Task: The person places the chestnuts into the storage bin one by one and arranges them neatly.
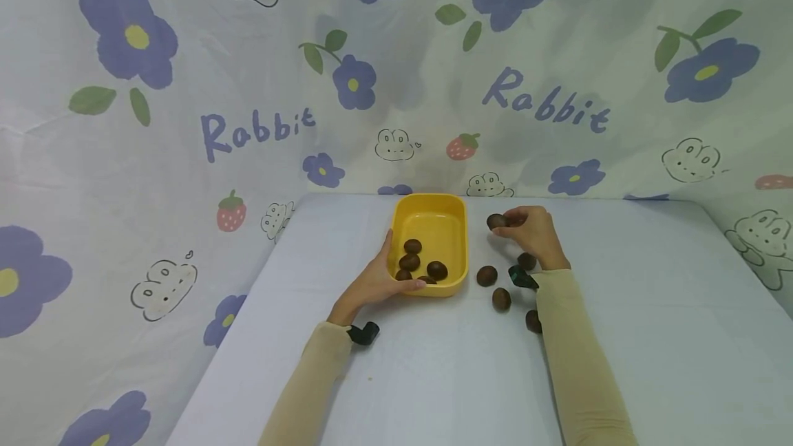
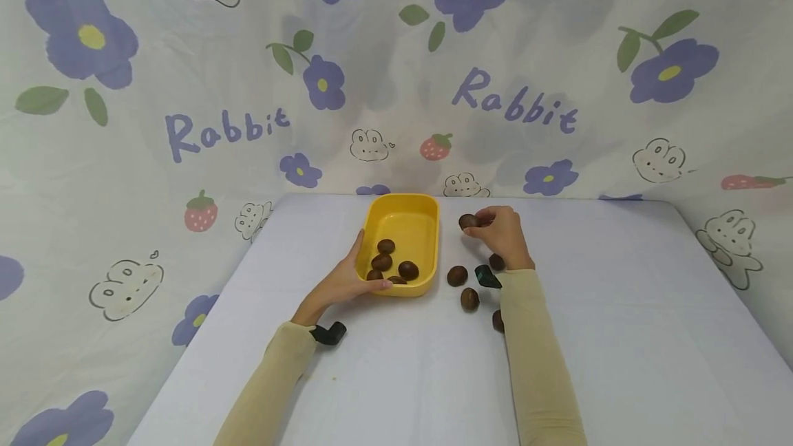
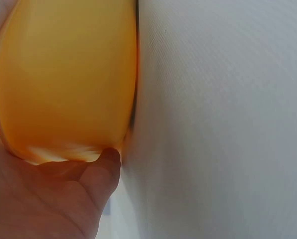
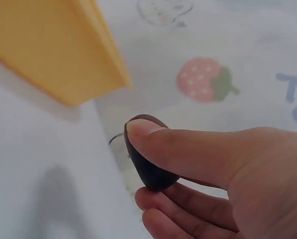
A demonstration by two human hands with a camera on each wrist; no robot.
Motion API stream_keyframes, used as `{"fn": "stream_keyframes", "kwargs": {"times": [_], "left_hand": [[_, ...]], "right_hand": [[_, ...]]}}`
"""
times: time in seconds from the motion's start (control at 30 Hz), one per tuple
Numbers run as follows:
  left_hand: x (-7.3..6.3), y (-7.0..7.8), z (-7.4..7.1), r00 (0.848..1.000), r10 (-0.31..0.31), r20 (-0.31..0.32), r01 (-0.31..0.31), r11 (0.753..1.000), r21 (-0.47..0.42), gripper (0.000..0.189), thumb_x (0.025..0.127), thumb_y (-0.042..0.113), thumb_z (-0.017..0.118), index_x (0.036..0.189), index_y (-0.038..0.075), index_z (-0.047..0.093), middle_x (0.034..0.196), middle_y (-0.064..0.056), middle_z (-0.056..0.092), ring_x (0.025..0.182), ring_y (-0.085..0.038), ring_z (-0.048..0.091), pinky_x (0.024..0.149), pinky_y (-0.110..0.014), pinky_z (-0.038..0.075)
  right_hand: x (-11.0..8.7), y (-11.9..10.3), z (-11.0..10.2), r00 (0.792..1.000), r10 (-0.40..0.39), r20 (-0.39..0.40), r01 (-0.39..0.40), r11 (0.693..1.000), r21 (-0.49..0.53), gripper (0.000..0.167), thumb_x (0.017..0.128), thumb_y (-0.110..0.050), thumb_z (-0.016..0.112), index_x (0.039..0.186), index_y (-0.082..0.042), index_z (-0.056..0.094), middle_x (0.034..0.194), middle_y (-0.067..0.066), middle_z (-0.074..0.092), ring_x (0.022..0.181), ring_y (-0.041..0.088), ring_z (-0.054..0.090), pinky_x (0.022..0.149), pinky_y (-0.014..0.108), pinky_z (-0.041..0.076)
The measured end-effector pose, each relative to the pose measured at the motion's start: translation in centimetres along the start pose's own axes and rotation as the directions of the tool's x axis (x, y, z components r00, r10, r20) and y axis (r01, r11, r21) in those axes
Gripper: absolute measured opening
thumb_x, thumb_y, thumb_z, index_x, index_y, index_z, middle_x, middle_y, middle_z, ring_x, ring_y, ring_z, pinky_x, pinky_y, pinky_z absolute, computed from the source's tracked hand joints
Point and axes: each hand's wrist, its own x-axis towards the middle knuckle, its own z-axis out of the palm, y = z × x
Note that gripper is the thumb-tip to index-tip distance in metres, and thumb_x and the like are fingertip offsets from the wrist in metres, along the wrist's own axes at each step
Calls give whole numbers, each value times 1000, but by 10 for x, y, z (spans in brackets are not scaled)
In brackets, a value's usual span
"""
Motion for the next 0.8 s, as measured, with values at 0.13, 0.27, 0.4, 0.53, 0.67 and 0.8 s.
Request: {"fn": "stream_keyframes", "kwargs": {"times": [0.13,0.27,0.4,0.53,0.67,0.8], "left_hand": [[0,0,-1,1000,8,2,-8,1000,-8,142,71,62,88,165,30,-13,177,-4,2,163,-30,13,131,-57,16],[1,-1,-1,1000,8,5,-8,1000,-11,142,72,62,88,165,31,-13,177,-3,2,163,-29,12,131,-58,16],[1,-2,-1,1000,0,6,0,1000,-7,142,71,64,88,165,32,-13,177,-2,1,163,-29,13,131,-58,16],[1,-2,-1,1000,-4,5,4,1000,-5,142,70,65,88,165,33,-13,177,-3,1,163,-29,13,131,-58,16],[1,-2,-1,1000,-14,5,14,1000,-1,144,69,66,88,165,33,-13,177,-2,1,163,-29,13,131,-58,16],[1,-1,-1,1000,-19,3,19,1000,0,145,67,67,88,165,32,-13,177,-2,1,163,-29,14,131,-57,17]], "right_hand": [[-3,-12,-3,1000,-28,-13,29,999,18,50,84,-24,87,124,0,71,122,22,74,110,37,70,100,52,58],[-8,-23,-5,998,-64,-10,64,997,43,50,85,-24,87,126,-1,71,123,21,74,111,37,70,100,52,58],[-13,-35,-7,998,-68,2,68,994,85,51,86,-26,87,129,-3,70,125,20,74,113,37,71,102,52,58],[-17,-47,-5,998,-66,19,63,990,126,52,86,-26,86,130,-3,70,126,19,74,114,36,71,102,51,58],[-19,-55,0,995,-92,38,86,986,142,54,86,-26,86,132,-2,69,127,20,73,114,36,71,101,50,59],[-21,-61,5,990,-132,45,123,980,159,53,86,-26,86,130,-1,70,122,20,75,109,35,73,95,48,62]]}}
